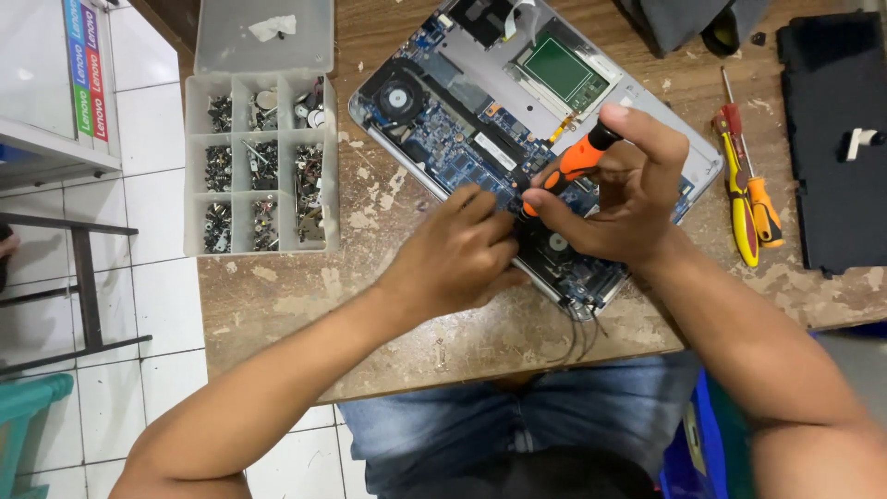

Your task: The person is using a screwdriver to work on the internal components of an open laptop, specifically focusing on the motherboard and fan area.

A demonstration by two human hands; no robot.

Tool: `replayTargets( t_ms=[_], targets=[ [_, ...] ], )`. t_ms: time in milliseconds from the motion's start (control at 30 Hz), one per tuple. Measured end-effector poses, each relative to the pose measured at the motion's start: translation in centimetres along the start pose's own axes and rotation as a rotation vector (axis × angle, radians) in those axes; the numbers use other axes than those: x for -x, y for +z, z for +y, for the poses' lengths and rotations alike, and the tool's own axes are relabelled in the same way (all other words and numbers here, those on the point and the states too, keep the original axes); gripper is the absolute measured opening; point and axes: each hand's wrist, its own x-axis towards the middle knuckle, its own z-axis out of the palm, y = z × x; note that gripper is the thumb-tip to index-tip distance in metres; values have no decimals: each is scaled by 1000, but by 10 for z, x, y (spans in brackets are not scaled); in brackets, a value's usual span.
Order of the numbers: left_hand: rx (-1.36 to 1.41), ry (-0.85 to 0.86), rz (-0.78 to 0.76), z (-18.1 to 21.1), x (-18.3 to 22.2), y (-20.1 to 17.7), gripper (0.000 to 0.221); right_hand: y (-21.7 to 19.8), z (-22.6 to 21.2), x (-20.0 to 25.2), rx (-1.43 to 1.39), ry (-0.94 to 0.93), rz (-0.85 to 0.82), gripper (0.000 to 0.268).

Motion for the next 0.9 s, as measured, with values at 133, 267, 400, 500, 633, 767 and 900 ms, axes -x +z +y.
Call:
replayTargets(
  t_ms=[133, 267, 400, 500, 633, 767, 900],
  targets=[
    [45, 5, 118, 20, -8, 7, 41, -11, 2, -3, 47, -49, -18, 76],
    [-10, -49, 140, 35, -16, 14, 40, -16, 1, -4, 34, 6, 20, 70],
    [-89, -92, 200, 57, -26, 21, 45, -20, 0, -2, 55, 20, 9, 69],
    [-127, -121, 263, 71, -35, 34, 48, -23, 6, 4, 66, 5, 19, 71],
    [-137, -159, 297, 81, -44, 46, 44, -28, 5, 5, 158, -32, 31, 70],
    [-205, -186, 322, 88, -54, 53, 29, -33, 2, 0, 150, -46, 37, 68],
    [-219, -221, 343, 92, -63, 65, 29, -42, 4, 0, 275, -94, 82, 69]
  ],
)
